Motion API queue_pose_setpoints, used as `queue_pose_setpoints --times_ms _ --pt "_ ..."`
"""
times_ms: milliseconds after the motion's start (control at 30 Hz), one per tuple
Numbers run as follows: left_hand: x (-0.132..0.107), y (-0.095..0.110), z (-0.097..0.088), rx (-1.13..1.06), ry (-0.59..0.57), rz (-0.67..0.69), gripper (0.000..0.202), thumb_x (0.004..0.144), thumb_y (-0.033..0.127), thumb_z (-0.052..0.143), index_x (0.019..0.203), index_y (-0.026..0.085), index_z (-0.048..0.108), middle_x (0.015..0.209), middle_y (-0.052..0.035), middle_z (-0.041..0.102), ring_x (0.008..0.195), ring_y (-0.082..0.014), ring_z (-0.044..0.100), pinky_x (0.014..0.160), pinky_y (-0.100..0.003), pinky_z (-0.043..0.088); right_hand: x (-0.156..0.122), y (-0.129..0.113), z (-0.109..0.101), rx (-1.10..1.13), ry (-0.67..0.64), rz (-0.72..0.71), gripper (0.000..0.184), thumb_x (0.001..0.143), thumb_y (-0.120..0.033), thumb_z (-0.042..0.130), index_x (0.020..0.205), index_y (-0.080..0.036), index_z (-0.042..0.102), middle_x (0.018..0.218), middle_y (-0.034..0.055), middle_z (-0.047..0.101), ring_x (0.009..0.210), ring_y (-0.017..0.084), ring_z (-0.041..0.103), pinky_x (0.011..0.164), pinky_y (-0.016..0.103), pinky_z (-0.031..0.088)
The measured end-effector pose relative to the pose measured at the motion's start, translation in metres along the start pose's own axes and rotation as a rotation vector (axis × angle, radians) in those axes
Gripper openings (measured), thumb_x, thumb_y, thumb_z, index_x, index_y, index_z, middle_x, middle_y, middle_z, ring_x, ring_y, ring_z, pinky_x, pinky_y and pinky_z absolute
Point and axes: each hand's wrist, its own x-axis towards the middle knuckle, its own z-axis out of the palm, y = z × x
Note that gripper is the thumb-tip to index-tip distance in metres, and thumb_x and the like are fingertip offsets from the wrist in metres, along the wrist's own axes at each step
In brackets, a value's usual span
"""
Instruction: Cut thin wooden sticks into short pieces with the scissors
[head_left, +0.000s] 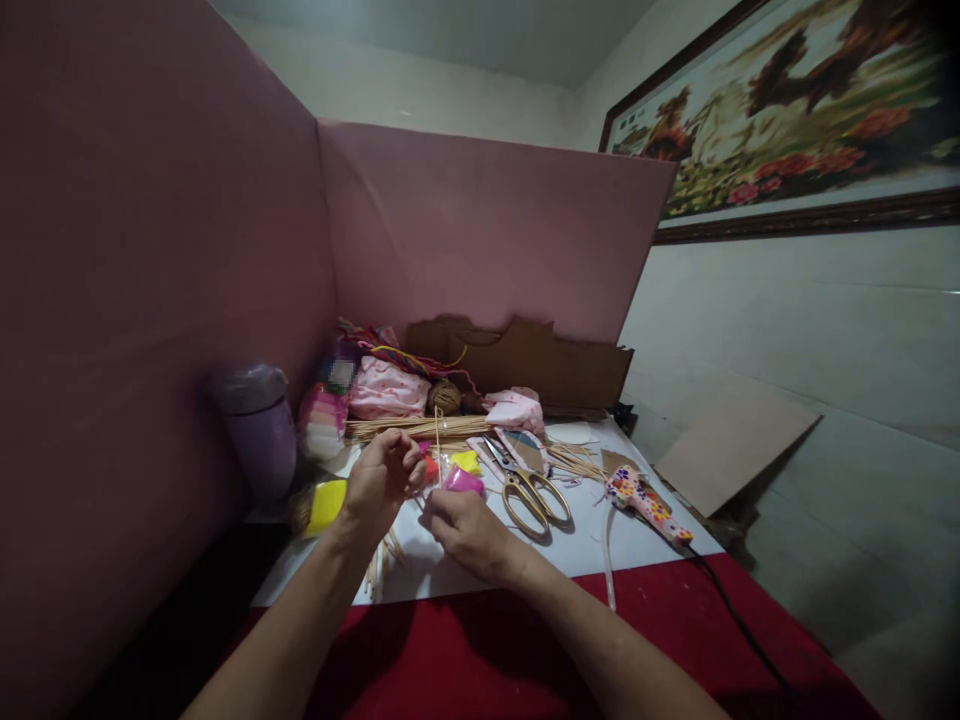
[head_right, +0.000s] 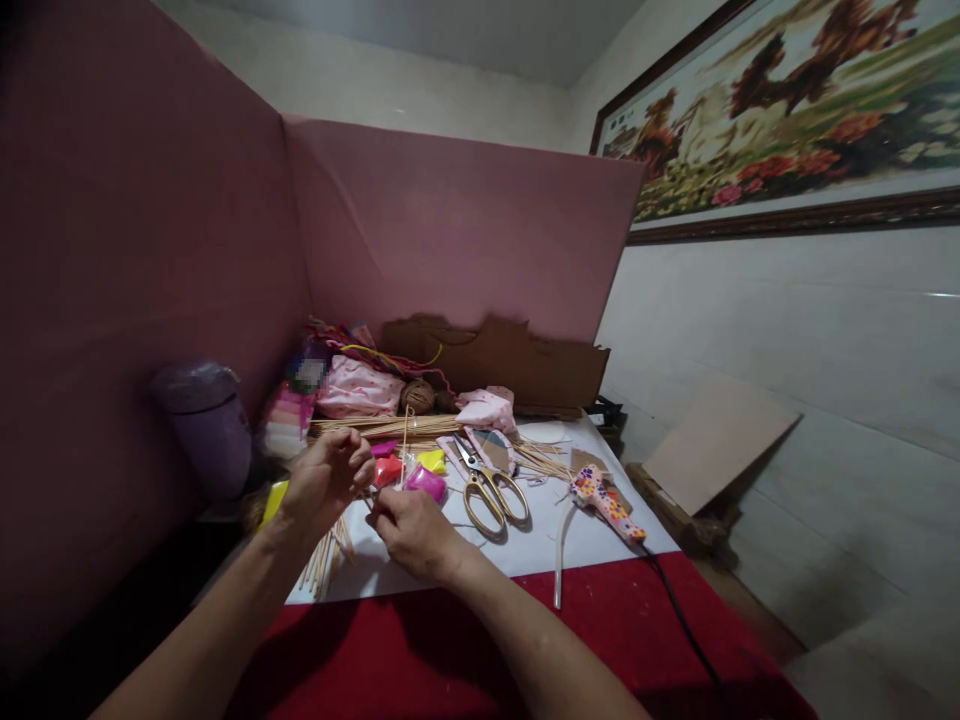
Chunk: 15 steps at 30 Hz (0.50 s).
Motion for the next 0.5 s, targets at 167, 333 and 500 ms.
queue_pose_setpoints --times_ms 167,333,500 --pt "0.002 -0.002 -0.002 0.088 0.052 0.033 0.024 0.077 0.033 0.056 0.062 0.015 0.052 0.054 0.0008 0.053 0.047 -0.0105 0.051 0.044 -0.021 0.04 -0.007 0.008 0.001 0.218 -0.071 0.067 0.019 0.078 -0.019 0.05 0.06 -0.018 0.045 0.054 -0.0048 0.045 0.052 0.008 0.041 0.051 0.019 0.031" --pt "0.007 -0.013 -0.009 0.376 0.073 -0.029 0.033 0.068 0.041 0.068 0.081 0.011 0.062 0.073 -0.0045 0.064 0.056 -0.0098 0.055 0.051 -0.021 0.042 -0.006 0.017 0.004 0.43 0.035 0.174 0.022 0.078 -0.023 0.049 0.057 -0.018 0.044 0.051 -0.0048 0.045 0.048 0.008 0.04 0.048 0.019 0.032" --pt "0.01 -0.027 -0.018 0.627 -0.03 -0.081 0.039 0.066 0.047 0.069 0.075 0.009 0.065 0.06 -0.0025 0.059 0.048 -0.0067 0.049 0.044 -0.018 0.033 -0.003 0.021 0.005 0.458 0.145 0.238 0.021 0.077 -0.027 0.052 0.058 -0.017 0.049 0.049 -0.0052 0.044 0.045 0.007 0.037 0.045 0.019 0.03"
